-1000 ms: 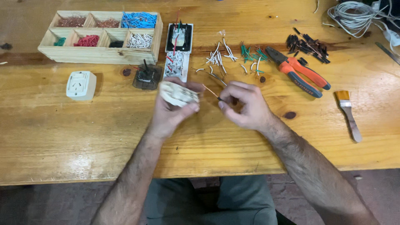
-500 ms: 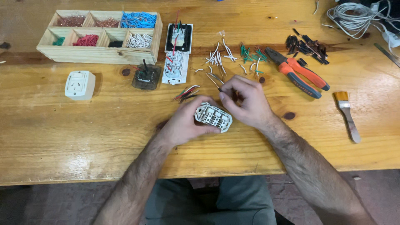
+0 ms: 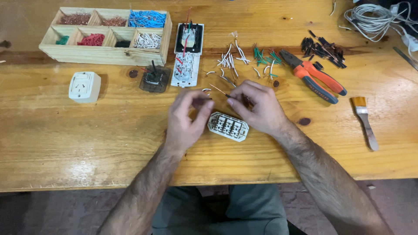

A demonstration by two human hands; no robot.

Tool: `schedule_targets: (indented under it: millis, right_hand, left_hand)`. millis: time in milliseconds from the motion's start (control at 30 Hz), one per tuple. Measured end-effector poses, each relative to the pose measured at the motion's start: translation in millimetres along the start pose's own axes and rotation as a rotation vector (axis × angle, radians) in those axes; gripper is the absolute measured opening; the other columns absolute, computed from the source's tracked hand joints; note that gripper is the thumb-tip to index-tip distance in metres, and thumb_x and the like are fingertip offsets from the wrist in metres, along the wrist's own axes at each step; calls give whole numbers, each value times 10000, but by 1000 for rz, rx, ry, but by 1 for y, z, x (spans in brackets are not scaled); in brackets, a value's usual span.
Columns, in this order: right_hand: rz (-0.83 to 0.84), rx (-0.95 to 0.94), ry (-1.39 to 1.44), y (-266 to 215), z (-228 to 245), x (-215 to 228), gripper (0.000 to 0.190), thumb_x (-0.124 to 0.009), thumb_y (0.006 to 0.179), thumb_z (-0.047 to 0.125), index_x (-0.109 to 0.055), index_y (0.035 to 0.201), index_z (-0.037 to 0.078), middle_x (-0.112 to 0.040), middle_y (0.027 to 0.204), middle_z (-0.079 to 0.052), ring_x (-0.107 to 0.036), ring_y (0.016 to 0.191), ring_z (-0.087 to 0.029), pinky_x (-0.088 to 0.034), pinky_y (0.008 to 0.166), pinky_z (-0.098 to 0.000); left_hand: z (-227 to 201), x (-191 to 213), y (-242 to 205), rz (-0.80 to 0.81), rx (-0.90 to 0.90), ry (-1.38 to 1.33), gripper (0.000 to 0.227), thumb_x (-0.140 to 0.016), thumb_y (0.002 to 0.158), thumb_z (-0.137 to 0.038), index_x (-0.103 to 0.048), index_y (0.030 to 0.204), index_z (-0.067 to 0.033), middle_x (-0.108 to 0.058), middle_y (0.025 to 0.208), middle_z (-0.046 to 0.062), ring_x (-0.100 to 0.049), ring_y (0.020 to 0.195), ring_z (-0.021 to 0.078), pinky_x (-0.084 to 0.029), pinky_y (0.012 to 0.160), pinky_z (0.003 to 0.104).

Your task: The person uses a screwdriver to tighten screws on the terminals of several electrical components, including a white socket and a dark switch. They handle multiple wires and components on a wooden workbench, securing connections one at a time.

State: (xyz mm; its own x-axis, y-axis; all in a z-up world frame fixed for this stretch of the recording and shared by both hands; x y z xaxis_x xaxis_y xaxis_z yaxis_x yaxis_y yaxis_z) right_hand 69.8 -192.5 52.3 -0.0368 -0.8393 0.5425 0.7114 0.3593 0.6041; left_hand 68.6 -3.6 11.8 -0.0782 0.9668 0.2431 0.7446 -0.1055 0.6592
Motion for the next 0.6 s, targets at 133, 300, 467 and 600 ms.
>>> schedule_targets:
  millis: [133, 300, 467, 600]
  right_hand:
    - [17, -14, -1, -1, 5, -3, 91, -761, 868, 6, -719, 947, 23, -647, 756, -132, -651, 665, -310, -509, 606, -391]
    - [39, 26, -77, -3, 2, -6, 117, -780, 866, 47, -737, 975, 55, -653, 779, -90, -646, 651, -249, -524, 595, -353]
    - [24, 33, -80, -3, 2, -3, 114, -779, 887, 58, -734, 992, 66, -643, 786, -86, -645, 669, -256, -524, 604, -357]
    - [28, 12, -93, -2, 3, -2, 113, -781, 884, 62, -734, 985, 78, -632, 773, -76, -623, 633, -250, -517, 593, -354]
  left_hand:
    - [-20, 18, 12, -89, -3, -62, 208, -745, 951, -108, -677, 1124, -15, -677, 944, 107, -692, 830, 228, -582, 703, 308]
    - [-17, 16, 11, -83, -41, 22, 80, -753, 947, -86, -726, 1010, -43, -692, 861, 96, -683, 721, 233, -570, 646, 342]
    - [-24, 18, 14, -78, -24, 29, 75, -753, 950, -82, -717, 1002, -41, -697, 879, 97, -669, 713, 223, -565, 647, 330]
    - [-26, 18, 15, -96, -16, 44, 133, -751, 959, -90, -675, 1042, -20, -664, 869, 132, -662, 735, 264, -554, 661, 368]
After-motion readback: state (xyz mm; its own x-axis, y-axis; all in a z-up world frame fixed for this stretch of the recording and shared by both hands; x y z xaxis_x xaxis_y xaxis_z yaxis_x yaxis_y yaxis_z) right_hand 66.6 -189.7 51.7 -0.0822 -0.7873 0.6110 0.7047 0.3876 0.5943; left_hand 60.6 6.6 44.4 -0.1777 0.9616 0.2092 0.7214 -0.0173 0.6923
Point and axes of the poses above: each hand's wrist, its own y-axis towards the middle knuckle, its own x-axis out of the back of the hand, z = x × y, the point moved 7 cm from there along y, towards the middle knuckle
